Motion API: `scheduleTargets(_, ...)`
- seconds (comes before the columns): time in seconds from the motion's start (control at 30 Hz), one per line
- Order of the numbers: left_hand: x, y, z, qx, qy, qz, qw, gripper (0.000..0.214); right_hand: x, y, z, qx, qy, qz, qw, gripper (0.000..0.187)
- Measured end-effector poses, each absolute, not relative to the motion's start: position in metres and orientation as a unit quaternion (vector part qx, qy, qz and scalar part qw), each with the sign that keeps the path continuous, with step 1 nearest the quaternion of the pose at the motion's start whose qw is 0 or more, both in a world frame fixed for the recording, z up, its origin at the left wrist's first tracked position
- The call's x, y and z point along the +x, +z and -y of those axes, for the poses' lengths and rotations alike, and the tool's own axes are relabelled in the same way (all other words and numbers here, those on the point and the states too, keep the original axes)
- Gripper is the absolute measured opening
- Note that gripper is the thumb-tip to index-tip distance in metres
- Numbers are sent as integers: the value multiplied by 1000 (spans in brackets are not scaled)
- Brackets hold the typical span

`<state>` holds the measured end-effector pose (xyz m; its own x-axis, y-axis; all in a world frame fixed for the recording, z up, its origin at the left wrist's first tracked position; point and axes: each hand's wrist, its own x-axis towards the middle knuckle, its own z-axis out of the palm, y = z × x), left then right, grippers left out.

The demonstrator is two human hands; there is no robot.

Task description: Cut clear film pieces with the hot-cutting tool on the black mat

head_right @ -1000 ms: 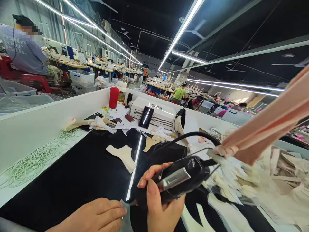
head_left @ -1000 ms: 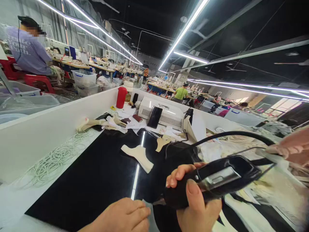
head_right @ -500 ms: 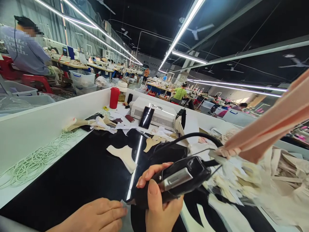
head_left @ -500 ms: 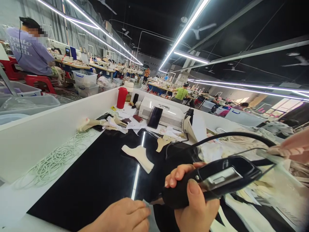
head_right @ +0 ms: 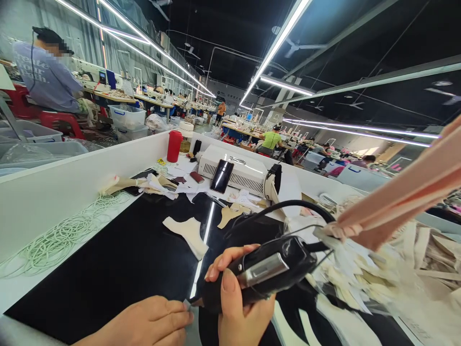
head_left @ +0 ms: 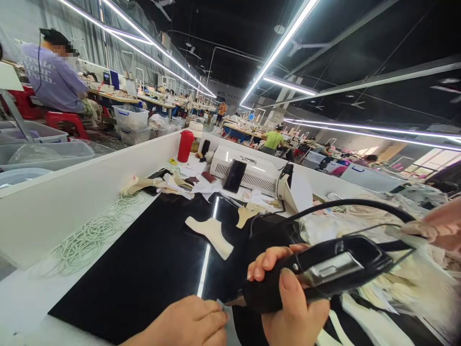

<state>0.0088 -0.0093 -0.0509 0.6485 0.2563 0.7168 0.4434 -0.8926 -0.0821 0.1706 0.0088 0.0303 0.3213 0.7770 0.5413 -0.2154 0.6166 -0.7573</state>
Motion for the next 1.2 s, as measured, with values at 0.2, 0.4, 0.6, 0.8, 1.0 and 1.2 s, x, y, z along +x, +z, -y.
scheduleTargets(0.2,10,-52,8,-898,-376,190,128,23,173,26,-10,-309,326,492,746,24)
scheduleTargets(0.4,9,-54,7,-890,-392,188,137,29,165,29,-12,-284,338,474,762,26)
scheduleTargets(0.6,7,-55,8,-892,-389,189,129,24,162,26,-12,-291,338,480,755,22)
scheduleTargets(0.8,9,-53,10,-903,-371,193,104,26,168,36,-6,-302,344,466,757,26)
scheduleTargets(1.0,6,-49,20,-921,-321,210,69,28,194,47,15,-323,326,467,756,27)
scheduleTargets(1.2,3,-46,24,-919,-319,215,91,23,219,39,41,-351,317,468,747,34)
